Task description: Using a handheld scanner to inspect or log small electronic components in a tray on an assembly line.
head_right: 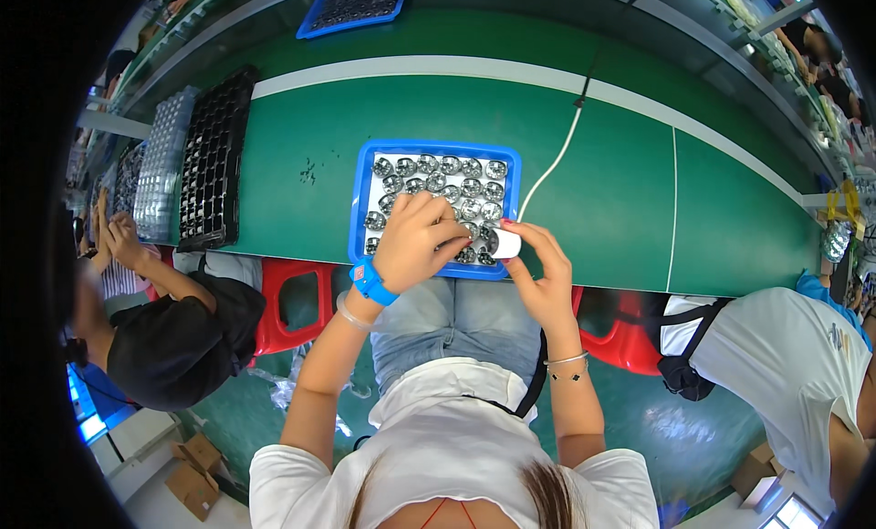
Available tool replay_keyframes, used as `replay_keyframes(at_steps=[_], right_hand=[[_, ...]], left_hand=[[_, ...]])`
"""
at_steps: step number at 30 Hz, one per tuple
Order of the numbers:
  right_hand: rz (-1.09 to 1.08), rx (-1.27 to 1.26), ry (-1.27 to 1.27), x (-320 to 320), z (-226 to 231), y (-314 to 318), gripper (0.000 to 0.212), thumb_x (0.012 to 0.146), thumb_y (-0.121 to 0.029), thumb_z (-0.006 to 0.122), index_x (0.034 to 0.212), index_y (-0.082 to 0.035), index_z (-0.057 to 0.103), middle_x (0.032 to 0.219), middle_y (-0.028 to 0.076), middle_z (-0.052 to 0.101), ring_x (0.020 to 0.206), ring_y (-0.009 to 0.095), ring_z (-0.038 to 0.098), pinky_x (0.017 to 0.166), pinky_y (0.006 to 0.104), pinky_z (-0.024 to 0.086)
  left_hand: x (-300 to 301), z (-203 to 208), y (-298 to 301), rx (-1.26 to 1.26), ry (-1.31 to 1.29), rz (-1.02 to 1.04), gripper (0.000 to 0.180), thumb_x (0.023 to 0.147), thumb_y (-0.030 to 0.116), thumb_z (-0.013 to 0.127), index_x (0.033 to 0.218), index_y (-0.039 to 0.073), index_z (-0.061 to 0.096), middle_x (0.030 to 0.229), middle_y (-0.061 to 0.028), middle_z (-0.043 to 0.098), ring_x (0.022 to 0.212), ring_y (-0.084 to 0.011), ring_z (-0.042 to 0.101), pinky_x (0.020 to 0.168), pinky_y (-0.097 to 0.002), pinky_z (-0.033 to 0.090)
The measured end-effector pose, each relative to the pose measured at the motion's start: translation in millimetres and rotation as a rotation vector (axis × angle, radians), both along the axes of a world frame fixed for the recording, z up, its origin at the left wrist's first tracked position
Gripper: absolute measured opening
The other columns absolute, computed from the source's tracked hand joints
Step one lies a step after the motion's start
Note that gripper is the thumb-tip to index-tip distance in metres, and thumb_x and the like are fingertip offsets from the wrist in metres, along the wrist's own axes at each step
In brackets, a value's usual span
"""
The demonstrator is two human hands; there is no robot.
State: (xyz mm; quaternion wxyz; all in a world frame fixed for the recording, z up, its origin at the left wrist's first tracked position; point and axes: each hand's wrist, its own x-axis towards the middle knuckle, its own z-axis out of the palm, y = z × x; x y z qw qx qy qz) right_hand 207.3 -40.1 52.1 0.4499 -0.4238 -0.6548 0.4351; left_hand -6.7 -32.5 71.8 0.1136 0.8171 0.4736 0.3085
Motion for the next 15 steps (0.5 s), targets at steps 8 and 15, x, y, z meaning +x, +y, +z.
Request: replay_keyframes(at_steps=[8, 15], right_hand=[[-0.064, -0.088, 0.179, -6.0, -11.5, -3.0, 0.032, 0.088, -0.005, 0.061, 0.119, 0.001, 0.054, 0.116, 0.013, 0.062, 0.110, 0.020, 0.056, 0.099, 0.0329, 0.041], [-0.162, -0.100, 0.305, 0.5, -8.4, 3.9, 0.039, 0.092, -0.013, 0.060, 0.126, 0.002, 0.047, 0.119, 0.013, 0.060, 0.110, 0.019, 0.056, 0.098, 0.0324, 0.041]], left_hand=[[-3.8, 11.4, -3.8, 0.024, -0.029, -0.021, 0.010, 0.071, 0.018, 0.075, 0.078, 0.015, 0.069, 0.075, 0.0021, 0.050, 0.076, -0.0176, 0.048, 0.070, -0.0335, 0.032], [-8.8, 7.3, 8.5, 0.008, 0.022, -0.048, 0.009, 0.074, 0.020, 0.073, 0.080, 0.014, 0.069, 0.077, 0.0010, 0.051, 0.079, -0.0181, 0.049, 0.072, -0.0332, 0.033]])
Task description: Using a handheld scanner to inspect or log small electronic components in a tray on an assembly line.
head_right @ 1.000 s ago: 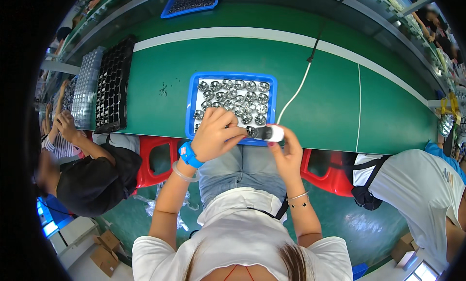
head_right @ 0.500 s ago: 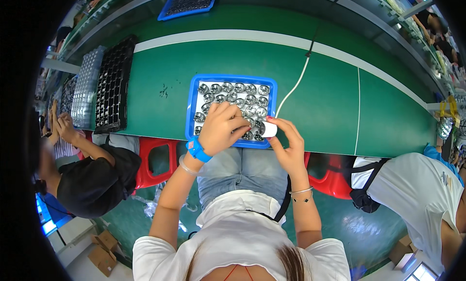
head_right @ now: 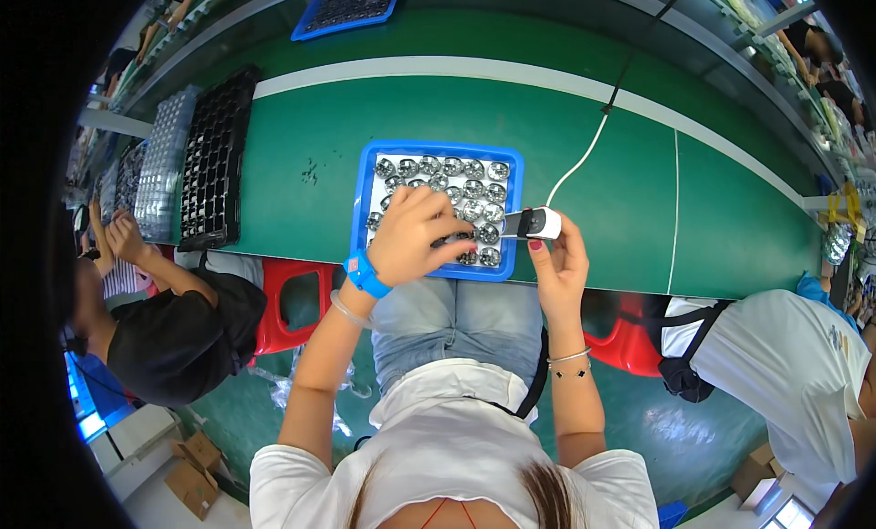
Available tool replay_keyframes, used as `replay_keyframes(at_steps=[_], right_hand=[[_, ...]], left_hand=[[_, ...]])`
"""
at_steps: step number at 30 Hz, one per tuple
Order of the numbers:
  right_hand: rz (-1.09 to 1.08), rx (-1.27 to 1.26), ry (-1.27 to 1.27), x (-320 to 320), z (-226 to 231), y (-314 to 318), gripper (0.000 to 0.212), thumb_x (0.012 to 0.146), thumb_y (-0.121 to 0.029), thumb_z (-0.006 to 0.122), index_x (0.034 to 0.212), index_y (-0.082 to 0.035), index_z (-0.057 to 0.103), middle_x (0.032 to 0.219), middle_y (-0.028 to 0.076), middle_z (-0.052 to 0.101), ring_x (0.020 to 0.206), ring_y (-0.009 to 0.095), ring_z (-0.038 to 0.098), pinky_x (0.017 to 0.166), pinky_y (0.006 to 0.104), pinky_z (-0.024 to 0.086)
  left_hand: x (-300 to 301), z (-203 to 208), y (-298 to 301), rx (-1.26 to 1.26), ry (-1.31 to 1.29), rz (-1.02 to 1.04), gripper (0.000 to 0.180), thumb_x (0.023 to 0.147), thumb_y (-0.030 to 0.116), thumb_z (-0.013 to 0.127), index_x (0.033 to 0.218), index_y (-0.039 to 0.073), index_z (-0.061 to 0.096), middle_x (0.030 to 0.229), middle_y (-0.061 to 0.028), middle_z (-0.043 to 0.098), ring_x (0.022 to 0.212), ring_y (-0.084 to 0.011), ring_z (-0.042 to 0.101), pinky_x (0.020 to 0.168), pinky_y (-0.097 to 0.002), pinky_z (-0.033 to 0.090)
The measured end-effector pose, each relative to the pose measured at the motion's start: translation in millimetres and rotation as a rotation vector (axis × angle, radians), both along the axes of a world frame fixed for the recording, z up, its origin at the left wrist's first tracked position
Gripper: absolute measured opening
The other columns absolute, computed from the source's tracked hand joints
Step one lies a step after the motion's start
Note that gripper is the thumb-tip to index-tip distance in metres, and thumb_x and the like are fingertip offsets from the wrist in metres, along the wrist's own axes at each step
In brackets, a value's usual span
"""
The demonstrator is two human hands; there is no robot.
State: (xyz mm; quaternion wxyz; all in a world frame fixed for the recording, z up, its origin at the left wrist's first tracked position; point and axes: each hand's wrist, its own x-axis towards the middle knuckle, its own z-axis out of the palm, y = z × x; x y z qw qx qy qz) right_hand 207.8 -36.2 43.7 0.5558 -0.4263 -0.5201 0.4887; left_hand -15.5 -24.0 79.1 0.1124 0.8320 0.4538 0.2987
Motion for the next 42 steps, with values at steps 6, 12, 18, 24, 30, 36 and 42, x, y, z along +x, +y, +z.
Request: replay_keyframes(at_steps=[6, 12, 18, 24, 30, 36, 42], right_hand=[[0.027, 0.029, -0.027, -0.9, -2.4, 4.4, 0.038, 0.091, -0.011, 0.062, 0.125, 0.002, 0.049, 0.119, 0.012, 0.060, 0.109, 0.018, 0.057, 0.096, 0.0308, 0.041], [0.041, 0.096, -0.206, -7.7, -1.1, 11.2, 0.033, 0.088, -0.006, 0.063, 0.120, 0.001, 0.054, 0.114, 0.010, 0.061, 0.107, 0.018, 0.057, 0.095, 0.0304, 0.041], [0.093, 0.172, -0.409, -17.0, 8.6, 16.8, 0.030, 0.086, -0.004, 0.063, 0.115, 0.001, 0.059, 0.114, 0.010, 0.062, 0.108, 0.019, 0.057, 0.096, 0.0302, 0.041], [0.111, 0.135, -0.306, -17.3, -0.7, 17.1, 0.033, 0.088, -0.006, 0.063, 0.119, 0.001, 0.055, 0.115, 0.010, 0.061, 0.108, 0.019, 0.056, 0.096, 0.0299, 0.041], [-0.129, -0.024, 0.125, -17.2, -2.5, 15.8, 0.036, 0.094, -0.012, 0.058, 0.126, 0.000, 0.047, 0.116, 0.008, 0.059, 0.106, 0.016, 0.055, 0.096, 0.0298, 0.040], [-0.057, 0.051, 0.027, -10.2, 0.6, 27.5, 0.037, 0.093, -0.010, 0.059, 0.126, 0.001, 0.048, 0.118, 0.010, 0.059, 0.110, 0.017, 0.054, 0.098, 0.0309, 0.039], [0.079, 0.140, -0.240, -14.6, 4.1, 40.7, 0.033, 0.088, -0.004, 0.063, 0.119, 0.002, 0.055, 0.118, 0.010, 0.060, 0.112, 0.019, 0.054, 0.100, 0.0309, 0.038]], left_hand=[[-4.6, -6.7, 28.1, 0.076, 0.130, -0.019, 0.008, 0.072, 0.017, 0.071, 0.080, 0.014, 0.070, 0.079, -0.0005, 0.052, 0.083, -0.0186, 0.051, 0.074, -0.0334, 0.036], [-2.6, -9.3, 36.1, 0.085, 0.134, -0.094, 0.007, 0.071, 0.016, 0.072, 0.076, 0.013, 0.068, 0.081, -0.0009, 0.052, 0.085, -0.0185, 0.050, 0.075, -0.0337, 0.037], [2.5, -3.8, 24.6, 0.083, 0.023, -0.057, 0.012, 0.073, 0.017, 0.072, 0.079, 0.012, 0.064, 0.082, -0.0006, 0.052, 0.084, -0.0192, 0.051, 0.075, -0.0340, 0.037], [1.7, 1.7, 19.2, 0.070, -0.037, -0.044, 0.011, 0.074, 0.017, 0.073, 0.080, 0.012, 0.064, 0.081, -0.0001, 0.053, 0.080, -0.0193, 0.050, 0.073, -0.0333, 0.034], [2.2, -1.6, 27.0, 0.104, 0.080, -0.070, 0.009, 0.076, 0.019, 0.071, 0.080, 0.013, 0.066, 0.081, 0.0003, 0.053, 0.081, -0.0191, 0.050, 0.073, -0.0332, 0.034], [0.3, -5.8, 30.3, -0.047, 0.056, -0.027, 0.010, 0.074, 0.021, 0.072, 0.073, 0.013, 0.067, 0.080, -0.0003, 0.052, 0.083, -0.0195, 0.050, 0.075, -0.0347, 0.036], [0.8, -15.7, 45.2, 0.077, 0.054, 0.061, 0.009, 0.075, 0.021, 0.073, 0.078, 0.013, 0.069, 0.078, 0.0003, 0.052, 0.080, -0.0195, 0.049, 0.072, -0.0339, 0.034]])
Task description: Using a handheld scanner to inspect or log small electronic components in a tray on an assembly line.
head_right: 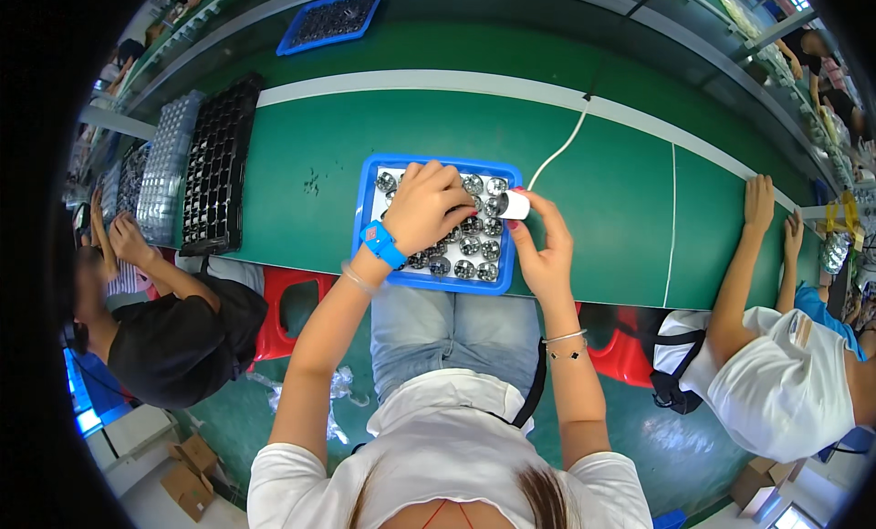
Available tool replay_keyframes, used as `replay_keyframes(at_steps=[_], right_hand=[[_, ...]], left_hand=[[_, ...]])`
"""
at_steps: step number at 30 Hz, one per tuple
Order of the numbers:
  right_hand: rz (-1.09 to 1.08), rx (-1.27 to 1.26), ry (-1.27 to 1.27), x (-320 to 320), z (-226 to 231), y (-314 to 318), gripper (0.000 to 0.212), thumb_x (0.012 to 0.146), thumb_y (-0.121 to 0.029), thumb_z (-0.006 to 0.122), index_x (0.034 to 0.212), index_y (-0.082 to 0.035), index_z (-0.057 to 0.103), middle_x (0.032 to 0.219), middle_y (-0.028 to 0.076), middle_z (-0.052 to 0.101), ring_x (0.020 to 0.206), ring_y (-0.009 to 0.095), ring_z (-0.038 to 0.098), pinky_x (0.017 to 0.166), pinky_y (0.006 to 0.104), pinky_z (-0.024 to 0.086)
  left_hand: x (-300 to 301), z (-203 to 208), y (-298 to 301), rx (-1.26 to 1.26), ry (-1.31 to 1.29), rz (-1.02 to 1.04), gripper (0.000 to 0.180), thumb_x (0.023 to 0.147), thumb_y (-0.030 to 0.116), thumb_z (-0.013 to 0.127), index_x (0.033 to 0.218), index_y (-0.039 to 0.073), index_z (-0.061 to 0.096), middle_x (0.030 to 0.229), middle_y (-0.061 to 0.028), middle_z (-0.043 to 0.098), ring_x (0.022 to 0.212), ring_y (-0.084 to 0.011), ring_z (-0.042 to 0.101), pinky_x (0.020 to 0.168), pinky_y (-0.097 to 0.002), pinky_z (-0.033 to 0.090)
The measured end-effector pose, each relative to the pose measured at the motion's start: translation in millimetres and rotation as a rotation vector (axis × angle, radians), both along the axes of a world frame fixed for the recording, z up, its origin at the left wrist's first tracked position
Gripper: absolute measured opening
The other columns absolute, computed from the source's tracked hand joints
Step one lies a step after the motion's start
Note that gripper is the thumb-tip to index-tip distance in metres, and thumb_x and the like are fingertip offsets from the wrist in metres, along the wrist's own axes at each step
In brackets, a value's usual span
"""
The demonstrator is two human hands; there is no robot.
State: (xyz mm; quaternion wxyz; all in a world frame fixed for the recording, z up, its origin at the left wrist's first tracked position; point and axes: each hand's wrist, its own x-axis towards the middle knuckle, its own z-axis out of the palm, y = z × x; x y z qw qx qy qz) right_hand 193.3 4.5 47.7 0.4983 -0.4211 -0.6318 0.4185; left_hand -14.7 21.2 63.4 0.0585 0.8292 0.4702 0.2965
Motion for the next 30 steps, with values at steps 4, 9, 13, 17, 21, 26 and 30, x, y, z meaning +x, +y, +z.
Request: replay_keyframes(at_steps=[4, 9, 13, 17, 21, 26, 30], right_hand=[[0.049, 0.112, -0.198, -4.4, 3.4, 4.5, 0.031, 0.085, -0.001, 0.062, 0.117, 0.001, 0.058, 0.115, 0.011, 0.061, 0.111, 0.020, 0.055, 0.097, 0.0305, 0.040], [0.054, -0.004, -0.112, -6.3, 0.0, 1.0, 0.032, 0.087, -0.003, 0.061, 0.119, 0.002, 0.056, 0.116, 0.010, 0.061, 0.109, 0.019, 0.056, 0.096, 0.0303, 0.041], [-0.127, -0.178, 0.352, -10.1, -7.0, -2.5, 0.037, 0.092, -0.010, 0.059, 0.126, 0.001, 0.049, 0.117, 0.009, 0.059, 0.109, 0.017, 0.055, 0.096, 0.0298, 0.041], [-0.132, -0.082, 0.311, -2.8, -0.5, 2.9, 0.039, 0.094, -0.013, 0.058, 0.128, 0.000, 0.047, 0.117, 0.008, 0.059, 0.110, 0.016, 0.054, 0.098, 0.0299, 0.039], [-0.090, -0.057, 0.267, -2.1, -6.7, 4.9, 0.039, 0.092, -0.009, 0.060, 0.127, 0.001, 0.048, 0.117, 0.008, 0.059, 0.111, 0.017, 0.054, 0.097, 0.0304, 0.040], [-0.022, -0.004, 0.094, -8.4, -4.3, 11.2, 0.035, 0.090, -0.005, 0.060, 0.123, 0.002, 0.052, 0.119, 0.009, 0.059, 0.113, 0.018, 0.054, 0.099, 0.0312, 0.040], [0.008, 0.021, -0.084, -13.8, -6.5, 16.9, 0.032, 0.088, -0.003, 0.062, 0.119, 0.002, 0.055, 0.119, 0.010, 0.060, 0.111, 0.019, 0.055, 0.100, 0.0312, 0.040]], left_hand=[[2.4, 6.1, -3.2, 0.012, -0.059, -0.058, 0.008, 0.074, 0.019, 0.073, 0.079, 0.014, 0.068, 0.078, 0.0007, 0.051, 0.080, -0.0188, 0.049, 0.073, -0.0335, 0.034], [-0.6, 8.7, -5.5, 0.020, -0.063, -0.078, 0.008, 0.073, 0.018, 0.073, 0.078, 0.015, 0.068, 0.077, 0.0011, 0.051, 0.079, -0.0186, 0.049, 0.073, -0.0331, 0.034], [-2.9, 4.6, -2.0, 0.038, -0.024, -0.080, 0.009, 0.073, 0.019, 0.073, 0.079, 0.014, 0.068, 0.078, 0.0009, 0.051, 0.080, -0.0184, 0.049, 0.073, -0.0329, 0.034], [-5.6, 0.3, 0.0, 0.006, 0.029, -0.081, 0.009, 0.075, 0.020, 0.072, 0.080, 0.014, 0.069, 0.078, 0.0006, 0.051, 0.080, -0.0188, 0.049, 0.074, -0.0335, 0.034], [-5.5, 0.9, 7.0, 0.018, -0.044, -0.004, 0.007, 0.076, 0.019, 0.071, 0.081, 0.014, 0.069, 0.078, 0.0002, 0.051, 0.081, -0.0192, 0.049, 0.073, -0.0337, 0.035], [-9.5, -3.7, 19.3, 0.005, 0.037, -0.026, 0.007, 0.073, 0.016, 0.072, 0.079, 0.013, 0.068, 0.080, -0.0010, 0.052, 0.083, -0.0201, 0.051, 0.074, -0.0346, 0.036], [-6.4, 4.3, 15.9, 0.046, -0.045, -0.074, 0.009, 0.074, 0.018, 0.073, 0.081, 0.013, 0.069, 0.079, 0.0001, 0.051, 0.080, -0.0192, 0.050, 0.071, -0.0333, 0.034]])
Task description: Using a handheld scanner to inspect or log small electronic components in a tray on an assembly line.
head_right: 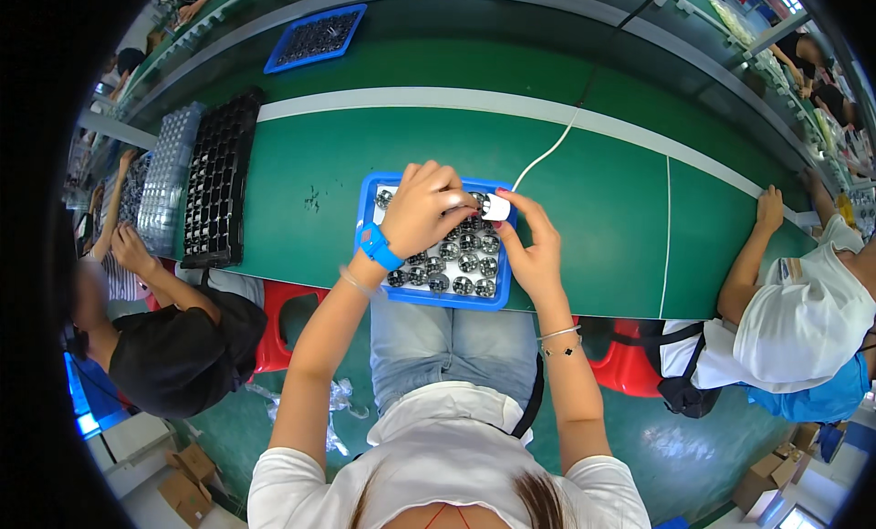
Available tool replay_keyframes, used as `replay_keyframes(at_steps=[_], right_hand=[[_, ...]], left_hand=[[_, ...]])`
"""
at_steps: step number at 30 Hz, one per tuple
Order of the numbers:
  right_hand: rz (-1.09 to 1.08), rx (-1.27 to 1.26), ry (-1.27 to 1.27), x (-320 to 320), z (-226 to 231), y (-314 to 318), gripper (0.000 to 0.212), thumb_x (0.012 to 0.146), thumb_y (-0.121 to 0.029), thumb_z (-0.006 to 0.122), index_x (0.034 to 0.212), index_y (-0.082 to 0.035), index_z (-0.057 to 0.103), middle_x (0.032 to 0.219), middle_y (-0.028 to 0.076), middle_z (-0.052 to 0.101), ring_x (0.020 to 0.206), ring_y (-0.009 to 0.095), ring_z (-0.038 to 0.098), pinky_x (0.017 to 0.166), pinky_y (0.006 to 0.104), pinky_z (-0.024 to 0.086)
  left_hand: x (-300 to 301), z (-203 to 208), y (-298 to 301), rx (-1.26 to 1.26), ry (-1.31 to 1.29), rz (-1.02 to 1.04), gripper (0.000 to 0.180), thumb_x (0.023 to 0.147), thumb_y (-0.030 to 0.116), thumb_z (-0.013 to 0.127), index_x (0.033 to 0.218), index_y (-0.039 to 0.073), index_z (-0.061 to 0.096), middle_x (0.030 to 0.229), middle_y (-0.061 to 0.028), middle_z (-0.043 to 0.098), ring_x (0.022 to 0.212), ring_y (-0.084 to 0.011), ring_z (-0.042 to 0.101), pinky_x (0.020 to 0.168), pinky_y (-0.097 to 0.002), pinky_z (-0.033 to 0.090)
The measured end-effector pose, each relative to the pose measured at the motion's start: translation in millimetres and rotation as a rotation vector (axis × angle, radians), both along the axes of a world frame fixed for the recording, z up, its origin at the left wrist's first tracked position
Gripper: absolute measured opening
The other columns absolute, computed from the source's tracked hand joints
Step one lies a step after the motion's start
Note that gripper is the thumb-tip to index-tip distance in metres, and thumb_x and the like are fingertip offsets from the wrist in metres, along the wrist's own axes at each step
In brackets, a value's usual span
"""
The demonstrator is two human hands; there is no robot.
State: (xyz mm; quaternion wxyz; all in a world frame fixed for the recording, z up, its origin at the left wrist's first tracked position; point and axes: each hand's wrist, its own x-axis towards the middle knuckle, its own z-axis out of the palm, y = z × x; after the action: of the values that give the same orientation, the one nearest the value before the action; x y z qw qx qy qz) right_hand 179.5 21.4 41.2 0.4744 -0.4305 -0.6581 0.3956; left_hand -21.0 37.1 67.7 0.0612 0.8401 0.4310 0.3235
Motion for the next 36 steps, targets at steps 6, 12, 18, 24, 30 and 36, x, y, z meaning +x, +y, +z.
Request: replay_keyframes(at_steps=[6, 12, 18, 24, 30, 36], right_hand=[[-0.072, -0.035, 0.252, -2.5, -8.1, 1.8, 0.034, 0.092, -0.007, 0.059, 0.124, 0.001, 0.051, 0.119, 0.010, 0.059, 0.110, 0.017, 0.055, 0.098, 0.0298, 0.041], [-0.104, -0.045, 0.371, -2.7, 7.1, 6.2, 0.038, 0.093, -0.008, 0.058, 0.129, 0.000, 0.047, 0.118, 0.008, 0.058, 0.111, 0.016, 0.054, 0.097, 0.0286, 0.040], [-0.008, -0.047, 0.235, -7.1, 9.0, 8.3, 0.036, 0.090, -0.005, 0.061, 0.125, 0.001, 0.051, 0.117, 0.008, 0.060, 0.111, 0.017, 0.055, 0.097, 0.0302, 0.040], [0.063, -0.047, -0.031, -17.4, 23.4, 11.7, 0.031, 0.085, -0.004, 0.064, 0.115, 0.001, 0.059, 0.112, 0.010, 0.063, 0.109, 0.017, 0.056, 0.098, 0.0300, 0.040], [-0.076, -0.074, 0.349, -14.3, 6.5, 12.5, 0.039, 0.093, -0.011, 0.059, 0.128, 0.001, 0.047, 0.118, 0.008, 0.059, 0.108, 0.016, 0.056, 0.096, 0.0283, 0.041], [-0.090, -0.049, 0.331, 0.2, 15.4, -2.1, 0.038, 0.091, -0.007, 0.060, 0.127, 0.001, 0.048, 0.118, 0.008, 0.059, 0.110, 0.016, 0.055, 0.096, 0.0299, 0.041]], left_hand=[[-2.5, -1.0, 3.2, 0.009, -0.018, 0.020, 0.009, 0.073, 0.018, 0.073, 0.080, 0.012, 0.069, 0.078, 0.0000, 0.052, 0.079, -0.0192, 0.050, 0.072, -0.0332, 0.034], [-10.0, -6.3, 4.6, -0.009, 0.058, 0.065, 0.009, 0.073, 0.021, 0.073, 0.076, 0.013, 0.070, 0.079, -0.0011, 0.052, 0.083, -0.0201, 0.051, 0.077, -0.0345, 0.036], [-28.9, 2.0, 4.2, -0.084, 0.100, 0.072, 0.011, 0.073, 0.019, 0.074, 0.081, 0.013, 0.070, 0.080, 0.0002, 0.053, 0.083, -0.0193, 0.051, 0.076, -0.0338, 0.036], [-20.2, 12.6, -0.1, -0.013, -0.012, 0.035, 0.009, 0.072, 0.016, 0.074, 0.079, 0.013, 0.070, 0.079, 0.0007, 0.053, 0.081, -0.0191, 0.051, 0.074, -0.0332, 0.035], [-20.2, 13.3, 1.2, 0.001, 0.012, 0.058, 0.007, 0.074, 0.019, 0.072, 0.075, 0.013, 0.069, 0.079, 0.0006, 0.053, 0.083, -0.0186, 0.051, 0.077, -0.0342, 0.036], [-20.7, -1.9, -6.2, -0.043, 0.056, 0.093, 0.012, 0.073, 0.022, 0.073, 0.080, 0.013, 0.070, 0.081, -0.0002, 0.053, 0.083, -0.0191, 0.050, 0.076, -0.0344, 0.036]])
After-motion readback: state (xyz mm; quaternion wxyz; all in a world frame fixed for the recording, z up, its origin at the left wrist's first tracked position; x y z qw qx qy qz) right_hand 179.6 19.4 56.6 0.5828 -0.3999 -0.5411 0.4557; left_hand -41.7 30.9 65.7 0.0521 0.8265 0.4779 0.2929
